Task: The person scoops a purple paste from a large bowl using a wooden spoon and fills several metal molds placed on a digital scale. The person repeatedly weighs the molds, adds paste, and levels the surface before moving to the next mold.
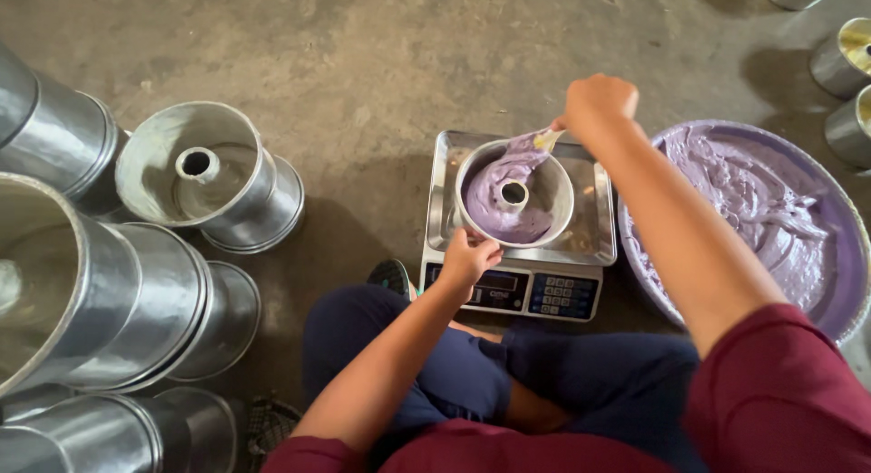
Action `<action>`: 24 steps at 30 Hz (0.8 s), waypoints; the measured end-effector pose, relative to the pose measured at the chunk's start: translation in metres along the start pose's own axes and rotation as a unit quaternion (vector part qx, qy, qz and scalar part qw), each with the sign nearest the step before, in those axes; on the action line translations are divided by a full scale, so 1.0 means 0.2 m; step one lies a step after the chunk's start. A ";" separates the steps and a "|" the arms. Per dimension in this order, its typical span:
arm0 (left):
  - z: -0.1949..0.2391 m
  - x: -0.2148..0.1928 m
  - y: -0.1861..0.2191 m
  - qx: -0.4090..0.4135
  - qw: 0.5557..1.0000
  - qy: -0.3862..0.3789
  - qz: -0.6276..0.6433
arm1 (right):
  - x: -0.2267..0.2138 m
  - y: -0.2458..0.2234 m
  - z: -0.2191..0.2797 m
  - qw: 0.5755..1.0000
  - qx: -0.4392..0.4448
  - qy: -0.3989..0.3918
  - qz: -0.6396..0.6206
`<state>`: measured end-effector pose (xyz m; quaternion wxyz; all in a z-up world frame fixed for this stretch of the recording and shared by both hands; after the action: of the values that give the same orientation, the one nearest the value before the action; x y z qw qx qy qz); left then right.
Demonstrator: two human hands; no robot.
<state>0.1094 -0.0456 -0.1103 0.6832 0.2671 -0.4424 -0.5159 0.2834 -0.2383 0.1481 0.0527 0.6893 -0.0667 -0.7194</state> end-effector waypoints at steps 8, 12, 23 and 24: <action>-0.35 -0.12 0.55 0.145 0.934 0.059 -0.322 | -0.11 -0.71 0.38 0.900 -0.418 0.121 0.002; -0.24 -0.14 0.47 0.106 0.969 0.020 -0.220 | 0.08 -0.39 0.06 0.993 -0.113 0.037 -0.015; -0.38 -0.21 0.58 0.219 0.917 0.081 -0.323 | -0.06 -0.32 0.36 0.959 -0.239 0.131 -0.082; -0.40 -0.20 0.58 0.209 0.900 0.074 -0.375 | -0.04 -0.38 0.36 0.948 -0.270 0.142 -0.088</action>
<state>0.2314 0.0230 -0.0655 0.3983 0.5872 -0.3556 -0.6084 0.2122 -0.1611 0.1456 0.1819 0.7472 0.1992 -0.6074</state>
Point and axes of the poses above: each hand's wrist, its own z-axis away from the middle knuckle, its own x-axis out of the palm, y = z × x, the point moved 9 cm from there along -z, towards the middle knuckle, and after that the axes turned 3 degrees about -z, right-handed, at the moved point
